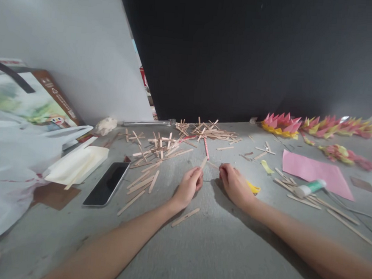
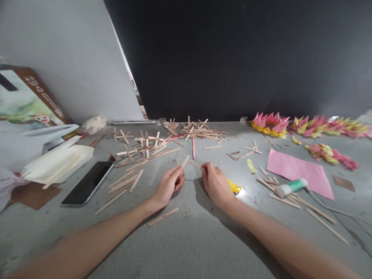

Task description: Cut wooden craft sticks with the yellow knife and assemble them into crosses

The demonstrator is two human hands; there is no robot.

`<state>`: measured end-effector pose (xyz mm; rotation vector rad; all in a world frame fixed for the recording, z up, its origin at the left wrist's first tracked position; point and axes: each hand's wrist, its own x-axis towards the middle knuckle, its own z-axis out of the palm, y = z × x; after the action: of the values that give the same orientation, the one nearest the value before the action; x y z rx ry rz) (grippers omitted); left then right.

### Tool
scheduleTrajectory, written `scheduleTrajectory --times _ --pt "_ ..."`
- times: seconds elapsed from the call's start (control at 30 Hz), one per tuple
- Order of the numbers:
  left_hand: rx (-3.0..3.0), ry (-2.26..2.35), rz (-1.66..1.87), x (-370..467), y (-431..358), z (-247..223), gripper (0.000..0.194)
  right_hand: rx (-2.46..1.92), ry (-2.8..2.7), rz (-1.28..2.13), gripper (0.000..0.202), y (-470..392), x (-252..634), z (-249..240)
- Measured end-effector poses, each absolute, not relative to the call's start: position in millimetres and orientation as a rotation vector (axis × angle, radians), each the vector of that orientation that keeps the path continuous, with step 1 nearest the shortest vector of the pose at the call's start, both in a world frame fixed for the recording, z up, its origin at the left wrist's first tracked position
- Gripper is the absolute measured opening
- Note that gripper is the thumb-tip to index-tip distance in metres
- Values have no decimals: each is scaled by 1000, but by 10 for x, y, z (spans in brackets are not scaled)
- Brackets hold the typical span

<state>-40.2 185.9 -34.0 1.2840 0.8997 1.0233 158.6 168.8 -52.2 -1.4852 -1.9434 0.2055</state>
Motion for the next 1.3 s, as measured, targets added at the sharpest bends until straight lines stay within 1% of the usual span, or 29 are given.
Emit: scheduleTrajectory --times 0.07,0.17,0.37,0.57,0.73,0.8,0.9,0.97,1.1,1.3 --pt "1373 890 943 -412 1839 -350 48 -1487 -1770 373 28 1690 1593 -511" --pt "1457 874 861 -425 1803 -358 49 -1433 -1667 487 33 1690 1609 -517" --pt "1431 906 849 -432 1793 -357 51 -1358 -1679 531 37 1673 1611 -534" --pt "1437 913 859 -409 1787 -336 53 -1358 -1672 558 35 1646 1596 -491" --pt "1349 899 933 -412 1804 -343 49 -1340 -1749 491 28 1653 1598 -494" --pt "1267 876 1025 -420 1834 -355 47 -1331 -1850 387 24 1665 1597 -491" --pt "1136 853 1138 -428 1885 -371 46 -1285 -2045 164 24 1628 1553 -434" --pt "1068 845 1170 -429 1909 -375 44 -1218 -2152 87 23 1543 1478 -363" --pt "1023 842 1174 -419 1920 -378 44 -940 -2464 175 21 1309 1263 -267" --pt "997 856 1174 -403 1929 -381 39 -727 -2574 52 17 1222 1150 -349"
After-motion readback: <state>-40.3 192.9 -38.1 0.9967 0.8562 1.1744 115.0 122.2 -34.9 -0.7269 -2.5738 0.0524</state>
